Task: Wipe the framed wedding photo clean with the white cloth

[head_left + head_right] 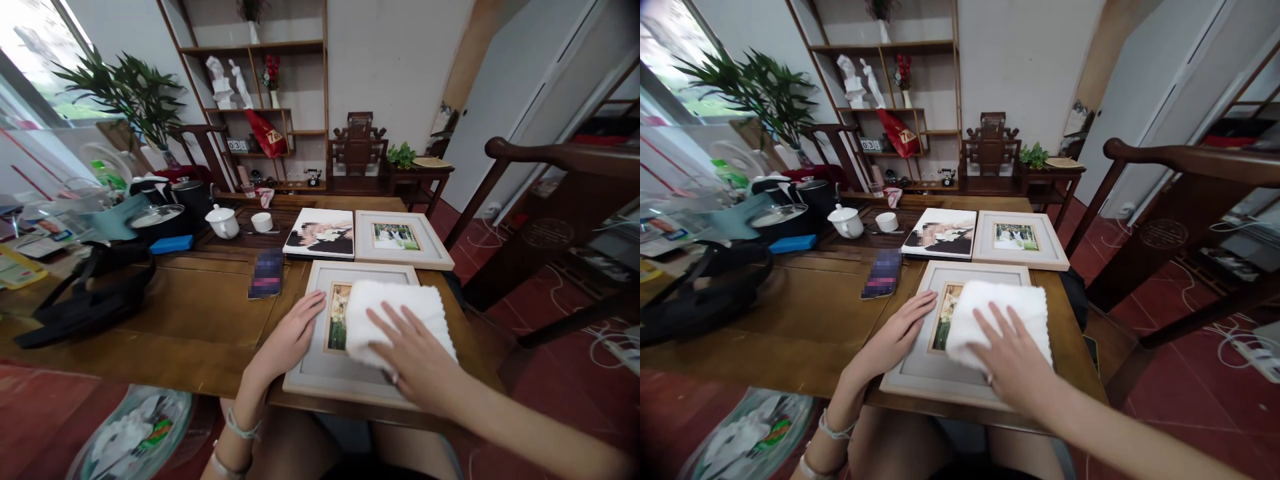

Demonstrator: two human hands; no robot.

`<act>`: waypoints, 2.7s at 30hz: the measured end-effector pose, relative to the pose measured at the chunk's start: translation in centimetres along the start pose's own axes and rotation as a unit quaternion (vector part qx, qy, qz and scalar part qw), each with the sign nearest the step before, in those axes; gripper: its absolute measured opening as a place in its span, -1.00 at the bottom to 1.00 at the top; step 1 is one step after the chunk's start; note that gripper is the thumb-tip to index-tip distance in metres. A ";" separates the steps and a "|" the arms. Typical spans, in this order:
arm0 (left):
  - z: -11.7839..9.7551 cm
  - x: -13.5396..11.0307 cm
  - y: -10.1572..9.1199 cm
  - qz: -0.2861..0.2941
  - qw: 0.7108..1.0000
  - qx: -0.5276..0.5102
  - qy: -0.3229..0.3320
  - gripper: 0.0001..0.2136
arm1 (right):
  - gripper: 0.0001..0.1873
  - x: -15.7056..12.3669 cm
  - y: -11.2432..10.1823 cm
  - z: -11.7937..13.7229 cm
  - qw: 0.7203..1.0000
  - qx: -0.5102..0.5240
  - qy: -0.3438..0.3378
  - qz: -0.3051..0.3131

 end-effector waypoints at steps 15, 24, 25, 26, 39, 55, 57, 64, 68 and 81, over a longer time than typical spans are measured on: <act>-0.1 0.1 0.0 -0.005 1.000 -0.018 -0.002 -0.63 | -0.46 0.0 -0.9 4.4 0.992 0.077 -0.047 0.083; 0.0 0.1 0.1 0.013 1.000 -0.005 -0.001 -0.62 | -0.47 0.9 -0.8 -1.3 0.998 0.050 -0.016 0.025; 0.0 0.1 0.1 0.012 1.000 -0.006 0.000 -0.62 | -0.46 1.5 -0.7 -2.8 1.000 0.018 0.002 0.006; 0.0 0.1 0.0 0.011 1.000 -0.007 0.001 -0.62 | -0.44 2.1 -0.7 -4.3 1.000 -0.013 0.021 -0.011; -0.2 0.1 -0.1 0.003 1.000 -0.016 0.008 -0.62 | -0.53 0.5 -1.2 3.5 0.989 0.097 -0.078 0.083; -0.1 0.2 -0.1 0.015 1.000 -0.025 0.010 -0.62 | -0.46 4.2 -0.2 -4.7 0.997 -0.038 0.071 -0.003; 0.0 0.2 0.0 0.015 1.000 -0.022 0.005 -0.62 | -0.54 3.6 -0.1 -1.2 0.999 0.004 0.028 0.018; 0.0 0.1 -0.1 0.010 1.000 -0.015 -0.010 -0.63 | -0.54 -0.2 -1.7 5.3 0.981 0.147 -0.082 0.098; -0.1 0.1 -0.1 0.007 1.000 -0.018 0.001 -0.63 | -0.47 1.8 -1.7 0.5 0.992 0.085 0.009 0.089; -0.5 0.2 -0.3 0.000 0.999 -0.041 -0.005 -0.64 | -0.67 5.5 -1.5 7.8 0.994 -0.034 -0.064 0.076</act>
Point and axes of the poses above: each hand's wrist, its own x-axis towards the middle knuckle, its own y-axis out of the palm, z = x × y, the point moved 5 cm from there along x, towards the middle knuckle, and after that the axes turned 8 degrees about -y, right-handed, at the moved point
